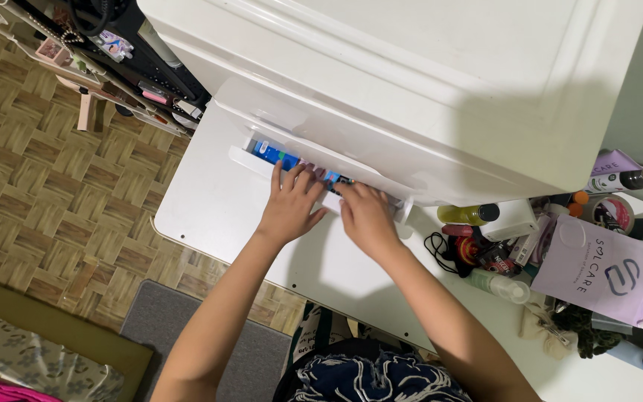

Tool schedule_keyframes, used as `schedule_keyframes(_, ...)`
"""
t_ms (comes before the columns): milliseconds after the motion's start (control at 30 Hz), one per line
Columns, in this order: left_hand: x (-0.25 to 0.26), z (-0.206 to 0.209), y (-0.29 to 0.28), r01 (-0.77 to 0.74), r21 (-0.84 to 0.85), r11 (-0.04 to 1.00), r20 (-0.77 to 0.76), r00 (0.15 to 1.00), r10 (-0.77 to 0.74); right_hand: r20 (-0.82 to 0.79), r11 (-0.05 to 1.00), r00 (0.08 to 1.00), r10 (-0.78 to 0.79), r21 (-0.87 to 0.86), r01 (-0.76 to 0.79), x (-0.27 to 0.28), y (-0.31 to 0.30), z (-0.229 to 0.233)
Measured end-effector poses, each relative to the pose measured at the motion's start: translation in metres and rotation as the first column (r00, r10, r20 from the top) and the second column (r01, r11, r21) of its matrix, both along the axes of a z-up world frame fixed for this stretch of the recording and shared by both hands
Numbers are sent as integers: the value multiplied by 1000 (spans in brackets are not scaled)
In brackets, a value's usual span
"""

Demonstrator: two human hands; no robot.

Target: The person empties a white drawer by removing various cosmetic and personal care items, placing them on the surface above. The drawer is then closed and a second drawer is opened, from which more items are removed and placed on the same surface. The person handles bottles, tubes, boxes, and a pouch throughout the process.

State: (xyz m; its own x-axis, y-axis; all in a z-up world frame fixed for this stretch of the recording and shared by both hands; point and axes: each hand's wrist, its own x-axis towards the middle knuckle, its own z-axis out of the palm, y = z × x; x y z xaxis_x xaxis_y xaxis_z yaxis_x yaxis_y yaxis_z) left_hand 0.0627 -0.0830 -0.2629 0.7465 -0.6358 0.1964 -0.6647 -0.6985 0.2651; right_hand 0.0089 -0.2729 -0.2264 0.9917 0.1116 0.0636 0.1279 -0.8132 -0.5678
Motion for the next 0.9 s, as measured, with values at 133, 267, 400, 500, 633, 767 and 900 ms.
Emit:
schedule_keyframes(133, -16, -2, 11, -25, 22, 999, -55, 998, 27, -11, 966, 1000, -23, 258, 25, 6, -7, 7)
schedule_keyframes(267, -36, -4, 23, -57, 8, 998, -148, 987, 57, -33, 971, 999, -41, 232, 48, 8, -8, 8)
schedule_keyframes(400, -54, -7, 38, -58, 36, 998, -194, 979, 64, 28, 978, 998, -59, 200, 53, 7, -7, 3)
schedule_keyframes(500, -69, -10, 46, -62, 33, 997, -202, 977, 68, -20, 979, 997, -68, 193, 71, 9, -8, 0)
schedule_keyframes(633, -92, -15, 55, -83, 24, 996, -229, 970, 86, 6, 979, 998, -62, 193, 59, 10, -10, -1)
schedule_keyframes(767, -110, -20, 61, -102, 32, 994, -266, 958, 107, -22, 977, 998, -64, 201, 67, 8, -8, 5)
schedule_keyframes(900, -116, -19, 60, -127, -18, 992, -262, 958, 118, -84, 978, 994, -65, 193, 80, 8, -8, 11)
